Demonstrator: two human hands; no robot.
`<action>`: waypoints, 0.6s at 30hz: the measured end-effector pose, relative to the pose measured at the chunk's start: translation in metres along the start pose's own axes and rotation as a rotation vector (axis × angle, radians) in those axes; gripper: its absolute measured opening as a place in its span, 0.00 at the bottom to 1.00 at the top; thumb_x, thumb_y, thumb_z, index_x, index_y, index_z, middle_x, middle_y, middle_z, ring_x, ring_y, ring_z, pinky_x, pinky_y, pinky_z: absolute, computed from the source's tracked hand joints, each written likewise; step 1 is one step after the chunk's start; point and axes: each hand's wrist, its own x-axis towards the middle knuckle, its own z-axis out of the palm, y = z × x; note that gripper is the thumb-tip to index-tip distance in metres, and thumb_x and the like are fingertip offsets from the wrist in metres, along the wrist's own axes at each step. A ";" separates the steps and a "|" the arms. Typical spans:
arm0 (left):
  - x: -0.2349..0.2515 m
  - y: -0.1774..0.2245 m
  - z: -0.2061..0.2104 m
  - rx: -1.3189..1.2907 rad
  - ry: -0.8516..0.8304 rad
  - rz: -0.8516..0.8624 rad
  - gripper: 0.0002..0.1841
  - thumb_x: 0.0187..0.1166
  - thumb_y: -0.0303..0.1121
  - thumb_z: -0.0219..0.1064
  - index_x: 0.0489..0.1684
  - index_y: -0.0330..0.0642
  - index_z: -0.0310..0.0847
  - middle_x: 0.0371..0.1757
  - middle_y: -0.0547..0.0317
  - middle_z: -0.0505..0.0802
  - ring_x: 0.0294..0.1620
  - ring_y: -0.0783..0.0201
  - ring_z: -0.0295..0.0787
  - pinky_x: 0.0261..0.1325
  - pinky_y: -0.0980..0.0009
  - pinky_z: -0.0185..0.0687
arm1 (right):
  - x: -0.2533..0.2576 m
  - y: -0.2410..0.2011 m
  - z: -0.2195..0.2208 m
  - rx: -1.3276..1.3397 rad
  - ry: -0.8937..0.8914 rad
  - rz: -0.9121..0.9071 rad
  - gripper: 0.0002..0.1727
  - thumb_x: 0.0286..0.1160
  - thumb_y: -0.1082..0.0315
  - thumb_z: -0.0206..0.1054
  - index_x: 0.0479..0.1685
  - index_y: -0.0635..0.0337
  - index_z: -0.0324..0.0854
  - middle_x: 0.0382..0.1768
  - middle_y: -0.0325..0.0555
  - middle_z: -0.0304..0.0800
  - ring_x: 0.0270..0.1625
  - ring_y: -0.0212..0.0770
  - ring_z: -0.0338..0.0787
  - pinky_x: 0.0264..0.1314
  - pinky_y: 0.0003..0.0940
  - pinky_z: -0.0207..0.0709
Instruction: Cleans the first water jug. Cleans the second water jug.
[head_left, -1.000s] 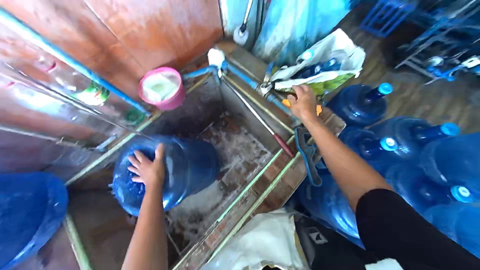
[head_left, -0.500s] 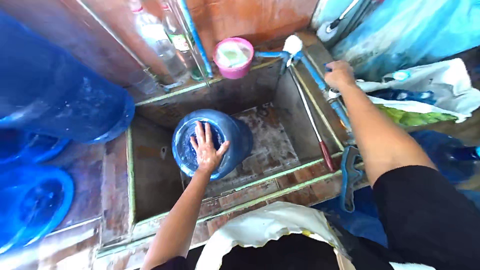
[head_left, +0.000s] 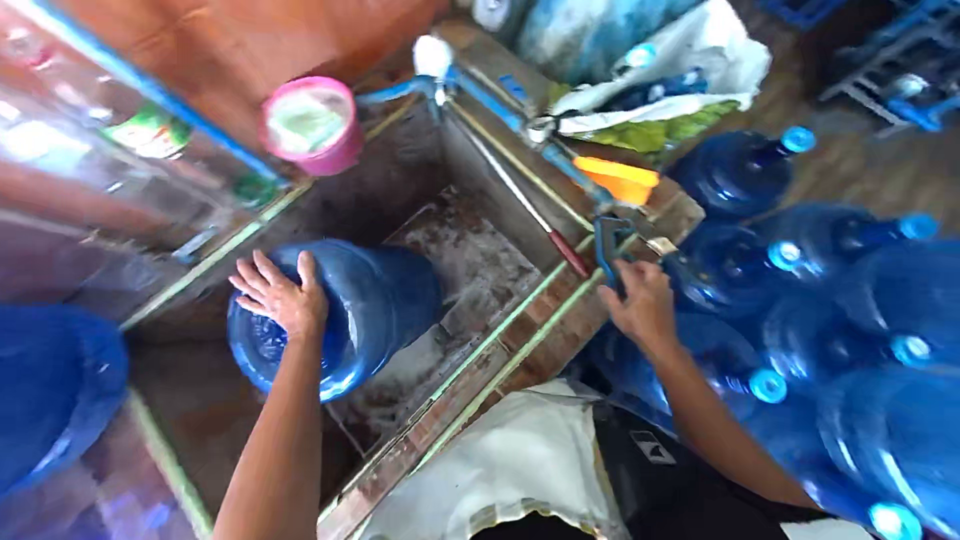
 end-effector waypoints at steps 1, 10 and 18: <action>0.008 0.008 0.003 0.005 -0.032 0.127 0.44 0.85 0.60 0.51 0.92 0.33 0.53 0.93 0.28 0.52 0.94 0.28 0.35 0.88 0.26 0.24 | 0.003 0.001 0.005 0.015 -0.017 0.022 0.27 0.81 0.69 0.67 0.79 0.68 0.75 0.77 0.76 0.72 0.78 0.76 0.73 0.77 0.70 0.67; 0.038 0.044 0.008 0.014 -0.115 0.198 0.43 0.84 0.61 0.56 0.90 0.36 0.60 0.90 0.24 0.59 0.92 0.24 0.44 0.83 0.19 0.27 | 0.023 0.028 -0.018 0.051 0.177 0.043 0.22 0.73 0.84 0.63 0.68 0.71 0.82 0.78 0.70 0.73 0.79 0.73 0.73 0.77 0.71 0.69; 0.065 0.053 -0.004 -0.116 -0.184 -0.028 0.34 0.88 0.56 0.54 0.75 0.32 0.76 0.77 0.30 0.80 0.85 0.36 0.66 0.88 0.33 0.37 | 0.030 -0.007 0.000 0.083 0.088 0.233 0.23 0.81 0.72 0.66 0.74 0.73 0.76 0.82 0.75 0.65 0.83 0.75 0.67 0.81 0.68 0.65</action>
